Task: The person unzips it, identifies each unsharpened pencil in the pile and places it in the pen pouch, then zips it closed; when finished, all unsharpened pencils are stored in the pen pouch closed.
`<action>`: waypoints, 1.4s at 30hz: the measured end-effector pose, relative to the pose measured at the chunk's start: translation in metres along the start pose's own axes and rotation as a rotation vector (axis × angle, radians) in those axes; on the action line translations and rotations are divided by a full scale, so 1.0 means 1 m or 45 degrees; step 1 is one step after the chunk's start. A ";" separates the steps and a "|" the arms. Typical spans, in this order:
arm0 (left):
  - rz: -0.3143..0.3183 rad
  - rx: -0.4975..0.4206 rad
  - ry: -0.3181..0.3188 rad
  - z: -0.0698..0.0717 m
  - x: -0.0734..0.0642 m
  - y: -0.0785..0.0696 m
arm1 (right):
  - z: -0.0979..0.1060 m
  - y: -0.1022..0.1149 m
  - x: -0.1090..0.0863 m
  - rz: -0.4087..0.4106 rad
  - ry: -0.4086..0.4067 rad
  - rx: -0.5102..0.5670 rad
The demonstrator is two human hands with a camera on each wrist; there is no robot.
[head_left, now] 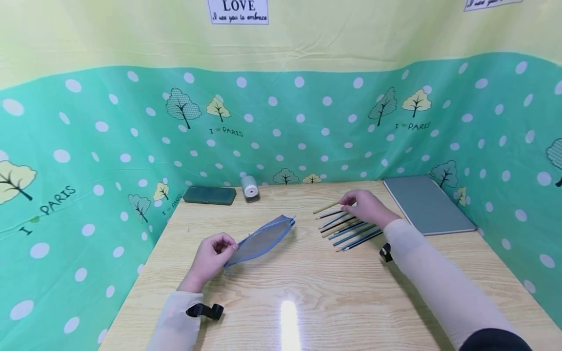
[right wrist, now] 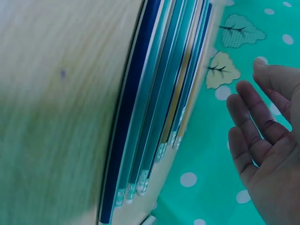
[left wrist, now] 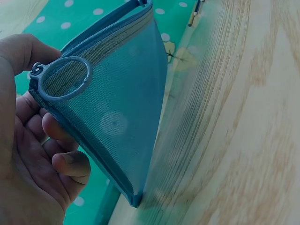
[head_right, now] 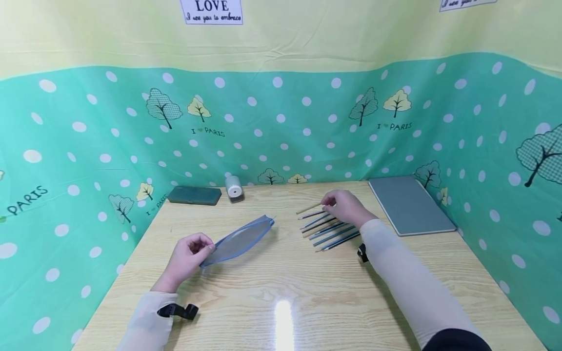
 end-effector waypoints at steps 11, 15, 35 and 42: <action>0.022 -0.014 -0.005 -0.001 0.006 0.043 | -0.002 -0.022 0.028 -0.057 0.085 0.008; -0.003 -0.029 -0.019 0.000 0.006 0.043 | -0.005 -0.024 0.037 -0.062 0.103 0.026; 0.009 -0.010 -0.004 -0.001 0.006 0.043 | -0.021 -0.040 0.061 -0.119 0.171 0.108; 0.024 -0.011 0.020 -0.002 0.004 0.026 | -0.024 -0.040 0.067 -0.110 0.185 -0.003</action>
Point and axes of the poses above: each hand's wrist, its own x-axis towards the middle knuckle, its own z-axis out of the back of the hand, y = z × x, the point moved 8 cm from there along x, towards the middle knuckle, and after that the axes turned 5 degrees about y, right-handed, at the moved point
